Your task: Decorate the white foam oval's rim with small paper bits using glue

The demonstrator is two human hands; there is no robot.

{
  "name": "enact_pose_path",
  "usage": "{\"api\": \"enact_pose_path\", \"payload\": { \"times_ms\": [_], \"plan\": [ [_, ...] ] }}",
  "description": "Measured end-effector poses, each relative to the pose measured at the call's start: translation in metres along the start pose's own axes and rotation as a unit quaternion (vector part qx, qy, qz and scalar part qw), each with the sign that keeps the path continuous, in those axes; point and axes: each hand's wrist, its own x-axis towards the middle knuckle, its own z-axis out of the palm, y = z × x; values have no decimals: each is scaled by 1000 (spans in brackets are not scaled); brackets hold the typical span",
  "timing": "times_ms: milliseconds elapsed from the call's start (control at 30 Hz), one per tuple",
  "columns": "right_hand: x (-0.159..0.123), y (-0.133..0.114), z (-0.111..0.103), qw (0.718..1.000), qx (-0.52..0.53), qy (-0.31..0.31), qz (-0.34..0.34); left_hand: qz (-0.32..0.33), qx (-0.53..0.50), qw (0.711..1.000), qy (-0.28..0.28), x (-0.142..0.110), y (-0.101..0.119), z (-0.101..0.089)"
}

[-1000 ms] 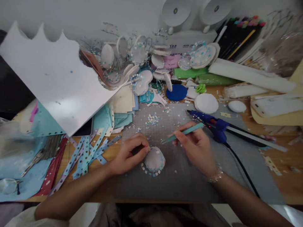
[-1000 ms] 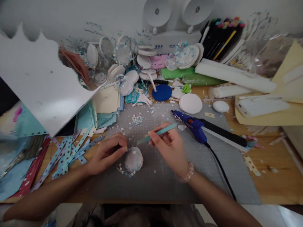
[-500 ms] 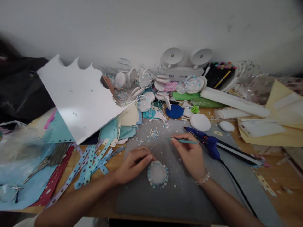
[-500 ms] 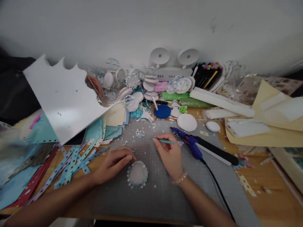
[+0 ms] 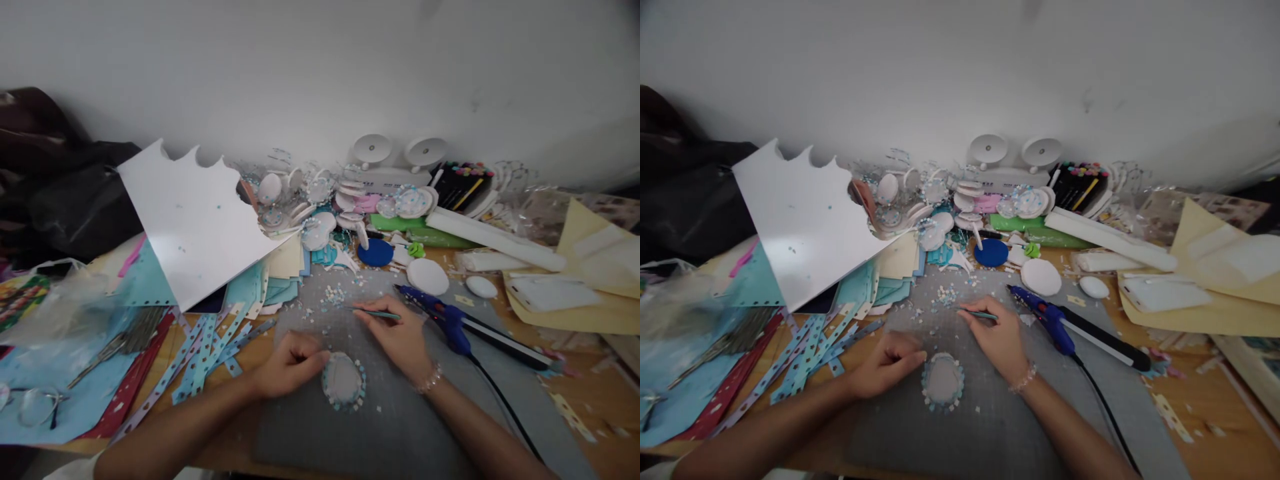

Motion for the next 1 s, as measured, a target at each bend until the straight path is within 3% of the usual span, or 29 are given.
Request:
{"api": "enact_pose_path", "payload": {
  "times_ms": [233, 400, 600, 800, 1000],
  "plan": [
    [21, -5, 22, 999, -12, -33, -27, 4, 12, 1000, -22, -3, -3, 1],
    [26, -6, 31, 998, -19, -53, -35, -17, 24, 1000, 4, -3, 2, -1],
    [20, -13, 15, 1000, -10, -10, -28, -59, -39, 995, 76, -1, 3, -4],
    [4, -10, -8, 997, 29, 73, -2, -90, -85, 987, 105, 2, -5, 1],
    [-8, 1, -13, 989, 87, 117, 31, -110, -144, 973, 141, 7, -9, 3]
  ]
}}
